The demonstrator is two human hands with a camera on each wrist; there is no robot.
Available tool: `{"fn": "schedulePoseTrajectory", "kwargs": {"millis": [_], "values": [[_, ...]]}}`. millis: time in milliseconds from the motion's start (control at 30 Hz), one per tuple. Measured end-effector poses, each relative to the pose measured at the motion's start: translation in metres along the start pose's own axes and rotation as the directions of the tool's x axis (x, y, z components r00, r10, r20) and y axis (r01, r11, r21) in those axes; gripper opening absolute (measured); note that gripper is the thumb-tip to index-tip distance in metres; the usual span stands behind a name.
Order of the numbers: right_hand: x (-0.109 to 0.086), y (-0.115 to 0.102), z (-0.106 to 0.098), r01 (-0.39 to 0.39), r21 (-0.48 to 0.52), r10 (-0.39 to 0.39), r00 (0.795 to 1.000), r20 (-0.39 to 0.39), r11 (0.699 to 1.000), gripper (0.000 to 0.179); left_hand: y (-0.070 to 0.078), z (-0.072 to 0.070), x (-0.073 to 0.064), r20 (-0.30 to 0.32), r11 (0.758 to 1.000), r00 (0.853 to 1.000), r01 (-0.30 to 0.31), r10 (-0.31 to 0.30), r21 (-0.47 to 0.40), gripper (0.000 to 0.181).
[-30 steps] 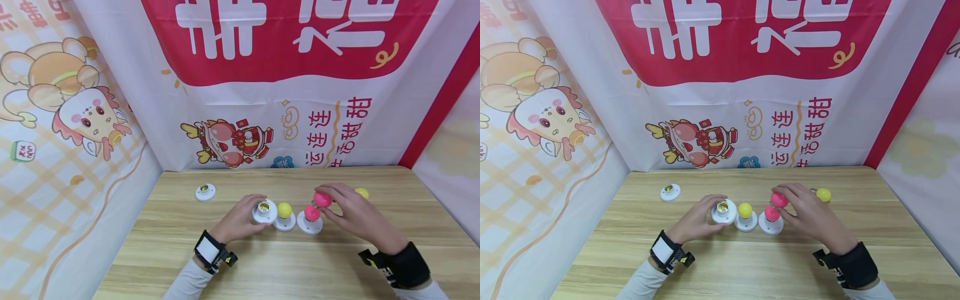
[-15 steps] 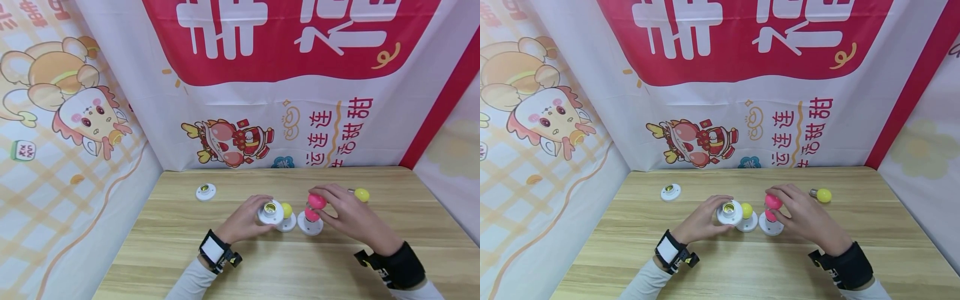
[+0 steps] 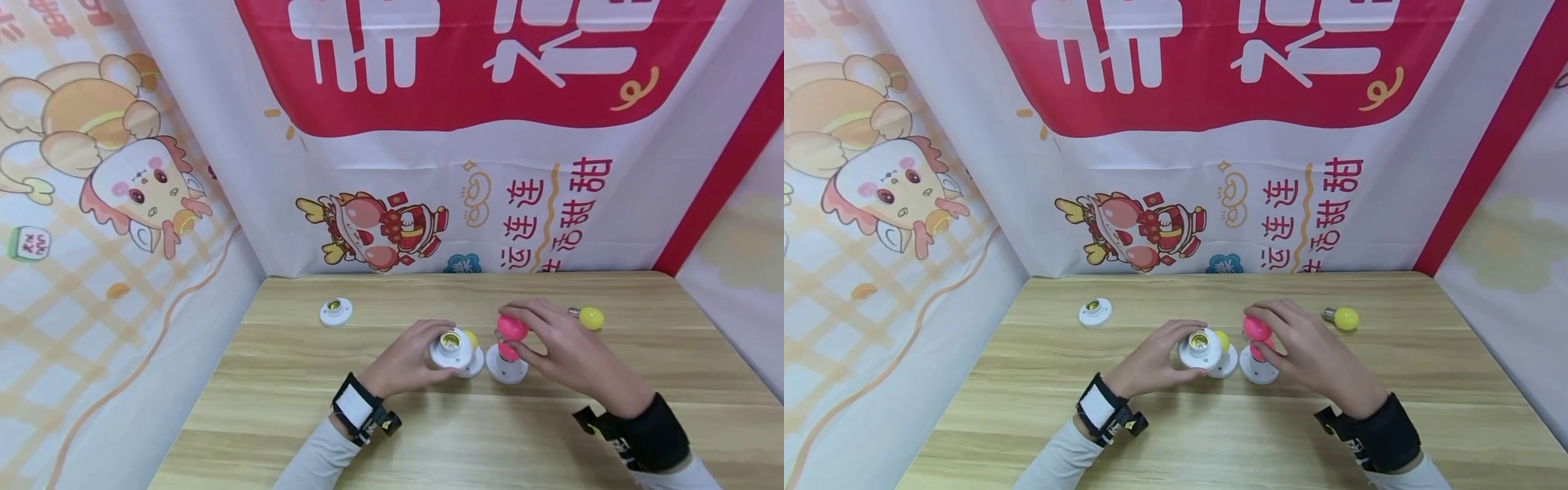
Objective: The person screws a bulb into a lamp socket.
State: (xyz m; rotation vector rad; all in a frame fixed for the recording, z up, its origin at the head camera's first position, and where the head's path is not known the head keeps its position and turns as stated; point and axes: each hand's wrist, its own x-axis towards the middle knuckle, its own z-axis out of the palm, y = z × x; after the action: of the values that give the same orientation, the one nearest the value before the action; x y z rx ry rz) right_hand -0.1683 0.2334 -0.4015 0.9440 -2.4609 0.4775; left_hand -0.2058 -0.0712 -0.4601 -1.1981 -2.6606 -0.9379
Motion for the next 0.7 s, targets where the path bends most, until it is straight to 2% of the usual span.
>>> {"fn": "schedulePoseTrajectory", "kwargs": {"millis": [167, 300, 500, 600, 700], "values": [[0.003, -0.002, 0.001, 0.027, 0.020, -0.027, 1.000, -0.002, 0.999, 0.066, 0.003, 0.004, 0.004, 0.008, 1.000, 1.000, -0.014, 0.014, -0.005, 0.075], [0.005, -0.004, 0.003, 0.054, 0.029, -0.054, 0.999, -0.007, 0.998, 0.051, 0.007, 0.007, 0.006, 0.024, 1.000, 1.000, -0.018, 0.019, -0.014, 0.074], [0.009, -0.009, 0.007, 0.085, 0.022, -0.085, 0.996, -0.012, 0.996, 0.048, 0.010, 0.009, 0.010, 0.049, 1.000, 0.999, -0.016, 0.015, 0.000, 0.075], [0.012, -0.013, 0.009, 0.086, 0.044, -0.086, 0.996, -0.008, 0.995, 0.057, 0.010, 0.010, 0.011, 0.049, 1.000, 0.999, -0.024, 0.023, 0.003, 0.075], [0.015, -0.016, 0.010, 0.086, 0.060, -0.086, 0.996, -0.006, 0.994, 0.058, 0.011, 0.010, 0.012, 0.044, 0.999, 0.998, -0.037, 0.036, 0.009, 0.076]]}}
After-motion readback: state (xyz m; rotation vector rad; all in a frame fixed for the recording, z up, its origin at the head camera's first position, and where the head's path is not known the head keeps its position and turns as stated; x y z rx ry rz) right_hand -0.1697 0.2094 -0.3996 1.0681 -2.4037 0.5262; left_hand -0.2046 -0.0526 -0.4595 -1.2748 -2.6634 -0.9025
